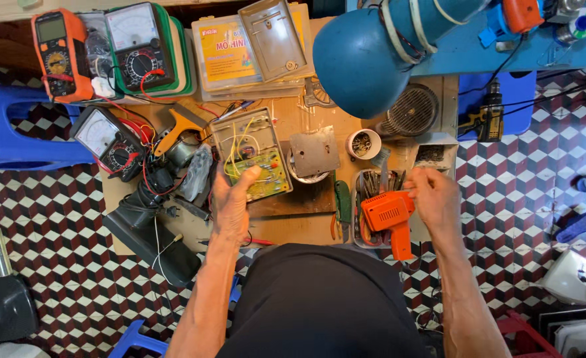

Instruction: The person works on a small electronic device with a circuit board, repeatedly opening and closing its metal casing. They adjust internal wires and components by hand, occasionally using a screwdriver to tighten screws on the casing. The device is handled and repositioned multiple times on a cluttered workbench.

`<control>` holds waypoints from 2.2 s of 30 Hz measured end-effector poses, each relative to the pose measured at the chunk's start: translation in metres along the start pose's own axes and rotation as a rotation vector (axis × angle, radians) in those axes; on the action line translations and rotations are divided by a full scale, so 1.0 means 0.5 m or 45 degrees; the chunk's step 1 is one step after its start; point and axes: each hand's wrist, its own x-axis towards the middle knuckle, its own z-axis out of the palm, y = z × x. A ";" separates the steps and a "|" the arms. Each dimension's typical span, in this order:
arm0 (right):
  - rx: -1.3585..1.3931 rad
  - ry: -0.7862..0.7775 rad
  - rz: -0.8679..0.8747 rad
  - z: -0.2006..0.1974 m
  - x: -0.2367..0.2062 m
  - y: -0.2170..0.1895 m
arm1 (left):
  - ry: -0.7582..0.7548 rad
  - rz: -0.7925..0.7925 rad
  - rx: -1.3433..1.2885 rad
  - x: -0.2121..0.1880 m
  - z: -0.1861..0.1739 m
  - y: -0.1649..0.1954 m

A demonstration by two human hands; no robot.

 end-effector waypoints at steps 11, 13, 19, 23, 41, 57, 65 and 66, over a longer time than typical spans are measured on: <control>-0.342 -0.459 -0.153 0.313 -0.140 0.091 | 0.055 -0.020 0.019 -0.039 -0.049 0.042; -0.429 -0.492 -0.078 0.349 -0.154 0.127 | 0.027 -0.024 0.037 -0.034 -0.065 0.039; -0.431 -0.530 0.059 0.375 -0.200 0.194 | -0.023 -0.031 0.100 -0.009 -0.120 0.035; -0.280 -0.420 -0.066 0.388 -0.219 0.208 | 0.014 -0.074 0.026 0.006 -0.142 0.040; -0.253 -0.132 -0.021 0.381 -0.205 0.182 | 0.250 -0.049 -0.155 0.007 -0.262 0.074; 0.135 0.392 -0.032 0.416 -0.246 0.167 | 0.048 -0.199 -0.013 0.007 -0.197 0.065; 0.034 0.106 0.364 0.308 -0.354 0.160 | 0.055 -0.242 0.004 -0.013 -0.175 0.067; 0.116 0.147 0.437 0.285 -0.365 0.161 | 0.071 -0.257 0.010 -0.010 -0.173 0.068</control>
